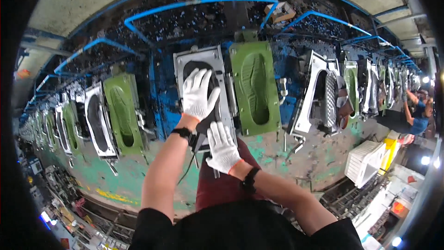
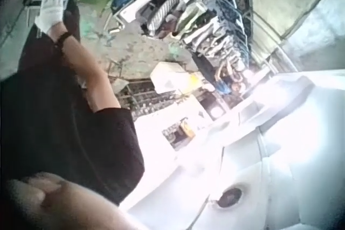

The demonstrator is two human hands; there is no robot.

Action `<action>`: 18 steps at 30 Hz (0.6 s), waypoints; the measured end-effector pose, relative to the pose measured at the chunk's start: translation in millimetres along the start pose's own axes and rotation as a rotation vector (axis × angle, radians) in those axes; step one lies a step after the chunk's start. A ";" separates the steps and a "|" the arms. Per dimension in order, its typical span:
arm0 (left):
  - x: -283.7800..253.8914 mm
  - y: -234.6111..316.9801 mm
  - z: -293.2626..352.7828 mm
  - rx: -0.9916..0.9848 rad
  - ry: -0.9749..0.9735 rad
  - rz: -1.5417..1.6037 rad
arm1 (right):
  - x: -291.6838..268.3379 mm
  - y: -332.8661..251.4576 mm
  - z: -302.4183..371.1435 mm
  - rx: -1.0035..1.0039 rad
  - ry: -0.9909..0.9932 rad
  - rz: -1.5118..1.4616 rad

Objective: The recorder operates a shoe sole molding machine, placing and removing components, then discusses work with colleagues and puts on white gloves.

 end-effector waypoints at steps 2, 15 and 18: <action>0.7 -8.9 4.4 -0.042 0.009 -0.003 | -4.1 -1.8 1.0 -0.035 0.012 -0.043; 23.4 20.4 -5.4 -0.136 -0.311 -0.271 | 56.3 17.7 37.6 0.359 -0.586 -0.187; 15.2 10.5 -7.4 -0.210 -0.156 -0.113 | 50.8 26.4 25.6 0.076 -0.556 0.015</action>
Point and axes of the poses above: each hand's wrist, its own z-axis away from the middle knuckle, its own x-axis out of the palm, y = z × x, the point moved 7 cm from there along -z, towards the middle knuckle, and after that the axes turned 7 degrees about x, right-handed, at the moved point
